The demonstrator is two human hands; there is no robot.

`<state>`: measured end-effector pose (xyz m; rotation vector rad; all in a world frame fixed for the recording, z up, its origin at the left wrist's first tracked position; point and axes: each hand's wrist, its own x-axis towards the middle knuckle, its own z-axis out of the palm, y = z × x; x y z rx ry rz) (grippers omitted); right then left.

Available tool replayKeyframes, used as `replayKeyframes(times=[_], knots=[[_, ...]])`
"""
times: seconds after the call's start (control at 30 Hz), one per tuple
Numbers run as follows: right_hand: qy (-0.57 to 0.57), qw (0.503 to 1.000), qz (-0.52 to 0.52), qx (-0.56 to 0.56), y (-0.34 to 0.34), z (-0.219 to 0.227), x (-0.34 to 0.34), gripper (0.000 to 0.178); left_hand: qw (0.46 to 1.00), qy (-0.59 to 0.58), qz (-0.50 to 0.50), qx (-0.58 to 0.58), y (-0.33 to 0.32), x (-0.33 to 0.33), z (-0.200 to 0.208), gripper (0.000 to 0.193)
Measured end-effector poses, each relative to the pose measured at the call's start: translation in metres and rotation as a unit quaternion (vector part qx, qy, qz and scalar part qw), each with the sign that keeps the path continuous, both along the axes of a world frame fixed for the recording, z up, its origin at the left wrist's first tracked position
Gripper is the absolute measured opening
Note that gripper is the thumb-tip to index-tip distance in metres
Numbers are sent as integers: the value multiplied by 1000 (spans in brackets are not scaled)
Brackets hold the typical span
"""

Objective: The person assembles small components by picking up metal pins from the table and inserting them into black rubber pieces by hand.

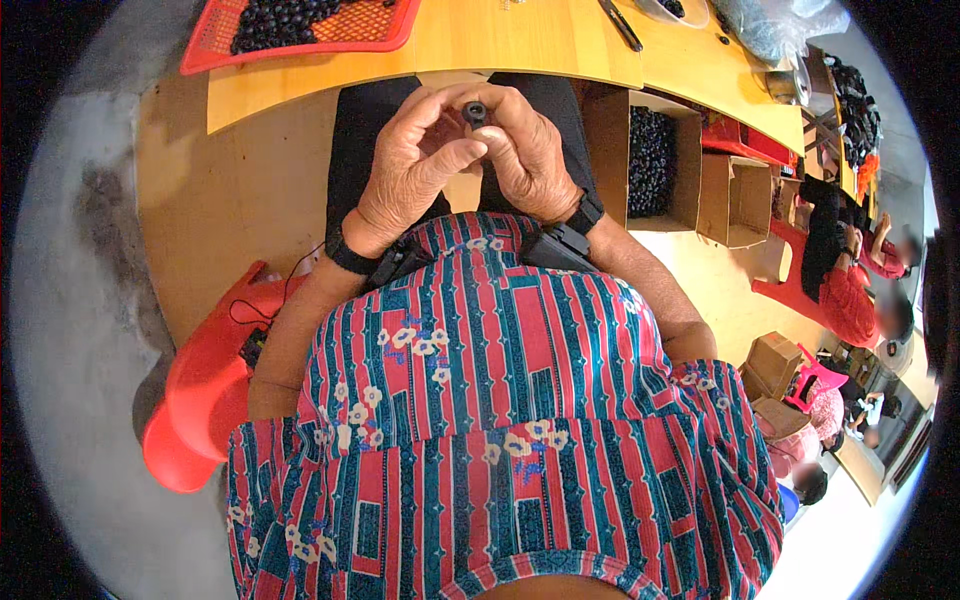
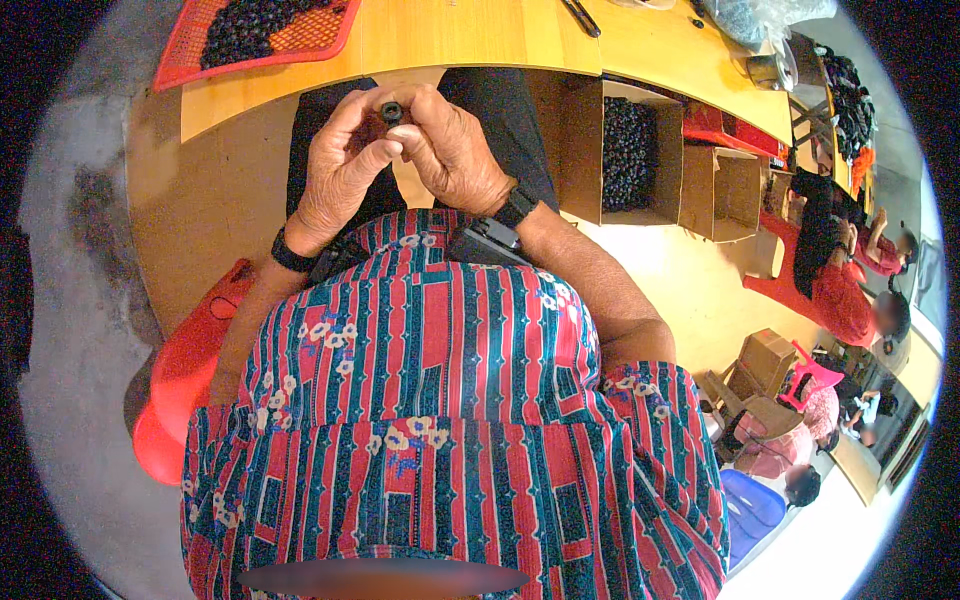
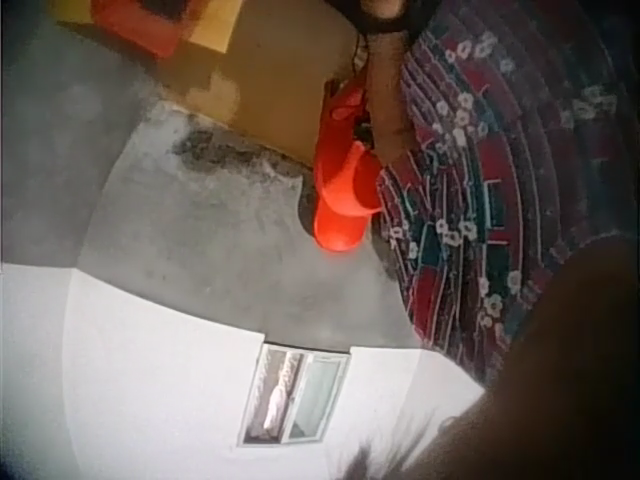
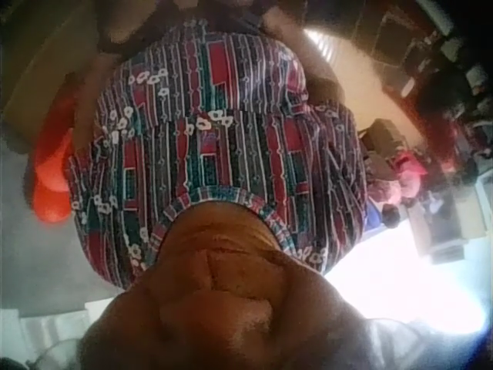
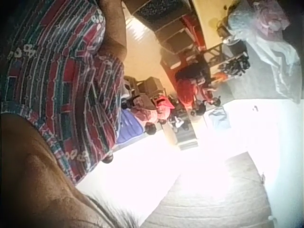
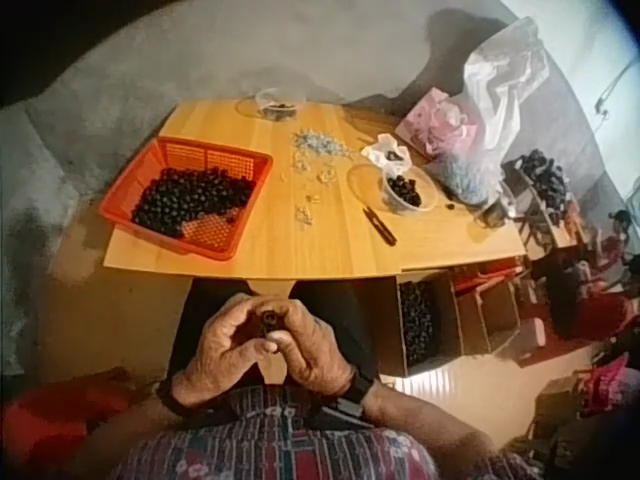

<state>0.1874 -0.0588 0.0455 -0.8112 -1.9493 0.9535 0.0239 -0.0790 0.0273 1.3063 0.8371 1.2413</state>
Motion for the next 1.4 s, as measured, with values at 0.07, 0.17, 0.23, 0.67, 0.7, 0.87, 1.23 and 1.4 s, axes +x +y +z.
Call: replayKeyframes(times=[0.07,0.17,0.23,0.67,0.7,0.87,1.23,1.4], knots=[[-4,1000,1,1,0,1,-1,26,1000,-5,4,2,-1,1,8,44],[-4,1000,2,0,0,2,-2,26,1000,-5,3,2,-1,-1,4,46],[6,1000,3,-6,0,2,-2,26,1000,14,5,12,0,-3,6,47],[29,995,8,-90,-7,-4,-6,23,998,67,-7,12,-2,-6,11,46],[23,997,6,-71,-8,-5,-7,24,998,67,-6,12,-3,-6,10,46],[10,1000,3,-15,-13,-14,-11,25,992,120,11,30,-12,-6,8,45],[18,993,-36,-115,-16,-20,-21,23,985,160,42,55,-7,-8,-11,38],[143,951,-1,-276,-13,-17,-20,25,994,99,27,-26,-5,-6,-11,34]])
